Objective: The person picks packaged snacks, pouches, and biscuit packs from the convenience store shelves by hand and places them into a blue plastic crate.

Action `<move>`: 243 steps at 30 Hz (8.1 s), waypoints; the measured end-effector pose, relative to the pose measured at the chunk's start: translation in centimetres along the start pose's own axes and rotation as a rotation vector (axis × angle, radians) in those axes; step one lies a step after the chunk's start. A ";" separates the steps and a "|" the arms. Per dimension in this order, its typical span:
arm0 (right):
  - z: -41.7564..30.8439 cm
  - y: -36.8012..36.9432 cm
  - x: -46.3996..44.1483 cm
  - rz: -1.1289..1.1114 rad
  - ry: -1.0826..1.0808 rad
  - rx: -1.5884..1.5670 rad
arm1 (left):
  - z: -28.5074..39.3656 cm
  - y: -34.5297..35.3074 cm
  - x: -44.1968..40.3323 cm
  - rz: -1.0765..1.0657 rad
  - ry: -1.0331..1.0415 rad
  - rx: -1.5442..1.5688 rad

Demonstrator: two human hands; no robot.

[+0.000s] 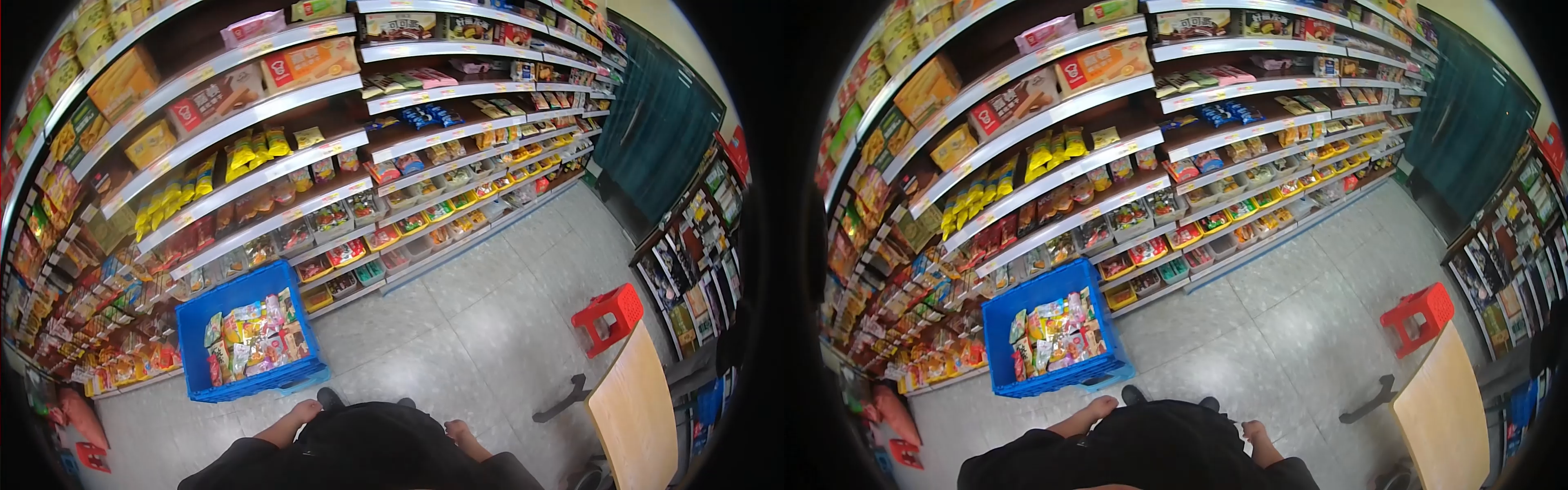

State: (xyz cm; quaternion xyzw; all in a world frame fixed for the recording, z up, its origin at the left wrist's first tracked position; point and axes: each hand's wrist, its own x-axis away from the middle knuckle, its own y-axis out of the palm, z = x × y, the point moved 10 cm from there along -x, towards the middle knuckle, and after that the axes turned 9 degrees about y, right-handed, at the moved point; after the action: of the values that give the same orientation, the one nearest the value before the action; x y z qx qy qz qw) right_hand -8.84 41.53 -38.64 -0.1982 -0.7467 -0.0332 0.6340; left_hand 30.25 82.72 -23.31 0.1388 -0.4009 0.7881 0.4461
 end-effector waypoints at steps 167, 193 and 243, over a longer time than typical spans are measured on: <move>-30.2 59.7 51.1 -0.123 -1.081 0.037 | -9.5 -30.8 29.2 0.624 0.525 0.782; -29.0 64.4 41.8 -0.363 -0.486 0.096 | -20.2 -26.5 28.2 0.390 0.063 1.220; -42.0 81.8 19.1 0.007 -0.457 1.192 | -30.7 -33.7 8.9 0.090 -0.119 -0.243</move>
State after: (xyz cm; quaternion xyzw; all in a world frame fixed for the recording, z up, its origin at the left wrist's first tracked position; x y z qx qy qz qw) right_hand 55.80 108.89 -28.63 0.1840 -0.7526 0.4333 0.4604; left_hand 56.92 120.61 -20.71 0.1121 -0.5251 0.7433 0.3991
